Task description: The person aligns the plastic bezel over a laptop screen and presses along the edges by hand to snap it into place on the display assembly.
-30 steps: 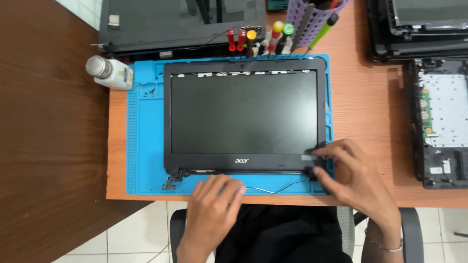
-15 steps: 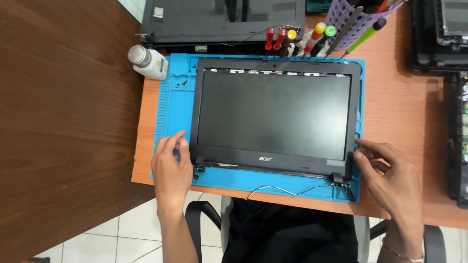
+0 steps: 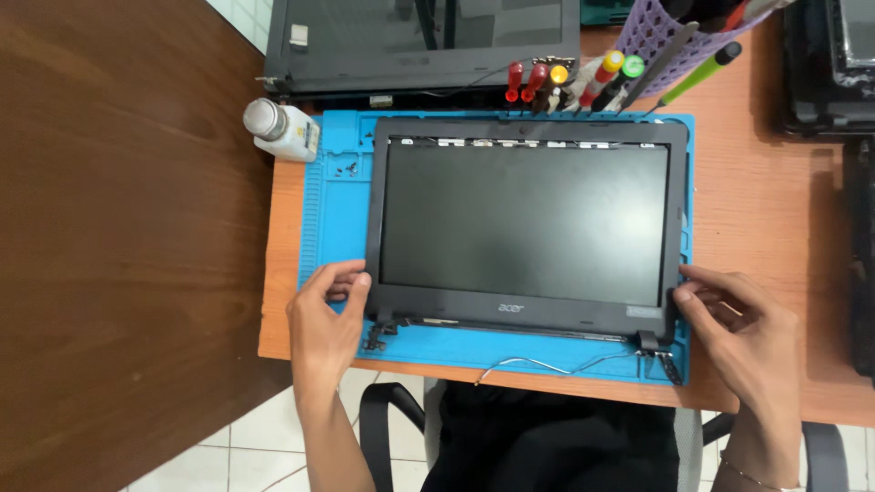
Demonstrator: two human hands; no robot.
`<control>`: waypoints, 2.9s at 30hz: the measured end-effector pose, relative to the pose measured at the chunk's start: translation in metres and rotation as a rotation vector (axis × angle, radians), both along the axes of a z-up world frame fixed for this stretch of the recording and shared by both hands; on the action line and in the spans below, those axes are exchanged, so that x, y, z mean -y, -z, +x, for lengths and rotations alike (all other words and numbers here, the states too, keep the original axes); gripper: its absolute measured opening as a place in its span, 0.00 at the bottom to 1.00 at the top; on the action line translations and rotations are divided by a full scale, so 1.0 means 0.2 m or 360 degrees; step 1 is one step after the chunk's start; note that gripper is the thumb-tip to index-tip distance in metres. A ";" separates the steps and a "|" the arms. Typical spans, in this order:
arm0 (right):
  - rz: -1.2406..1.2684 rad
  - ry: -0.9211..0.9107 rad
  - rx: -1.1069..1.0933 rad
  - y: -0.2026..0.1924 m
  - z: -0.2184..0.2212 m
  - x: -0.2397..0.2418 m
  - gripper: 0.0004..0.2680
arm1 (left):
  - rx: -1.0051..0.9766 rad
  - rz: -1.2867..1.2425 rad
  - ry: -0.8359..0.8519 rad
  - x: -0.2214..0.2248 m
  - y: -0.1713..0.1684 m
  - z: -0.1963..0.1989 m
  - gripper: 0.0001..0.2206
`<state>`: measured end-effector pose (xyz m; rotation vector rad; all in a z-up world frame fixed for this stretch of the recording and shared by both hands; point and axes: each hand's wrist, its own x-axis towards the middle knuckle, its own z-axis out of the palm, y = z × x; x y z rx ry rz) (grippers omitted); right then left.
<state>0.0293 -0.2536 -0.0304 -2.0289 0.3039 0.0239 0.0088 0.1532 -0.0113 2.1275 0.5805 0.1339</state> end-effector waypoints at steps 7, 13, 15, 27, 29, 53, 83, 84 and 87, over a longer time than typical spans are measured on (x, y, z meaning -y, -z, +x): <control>0.0119 0.0126 0.0043 0.06 -0.03 -0.02 0.14 | -0.0210 -0.0051 0.0173 -0.09 -0.01 0.06 0.09; 0.0257 0.0192 0.0101 0.11 -0.05 -0.02 0.14 | -0.0190 -0.0156 0.0227 -0.12 -0.01 0.06 0.10; 0.0193 0.0228 0.0070 0.12 -0.05 -0.01 0.13 | -0.0209 -0.0155 0.0243 -0.13 -0.01 0.07 0.10; 0.0293 0.0167 -0.0054 0.16 -0.03 0.08 0.13 | -0.0330 -0.0140 0.0183 -0.12 0.02 0.08 0.09; 0.0301 0.0187 -0.0063 0.16 -0.03 0.08 0.13 | -0.0359 -0.0157 0.0173 -0.12 0.03 0.09 0.09; 0.0365 0.0102 -0.0227 0.13 -0.02 0.09 0.12 | -0.0359 0.0111 0.0156 -0.08 0.06 0.03 0.11; -0.0016 0.0061 -0.0307 -0.13 0.07 -0.04 0.11 | -0.0451 0.0292 0.0179 -0.02 0.04 0.05 0.13; -0.0037 0.0045 -0.0295 -0.14 0.08 -0.04 0.11 | -0.0443 0.0279 0.0172 -0.01 0.02 0.07 0.13; -0.0157 0.0032 -0.0257 -0.14 0.14 -0.04 0.11 | -0.0325 0.0251 0.0175 0.02 -0.03 0.12 0.14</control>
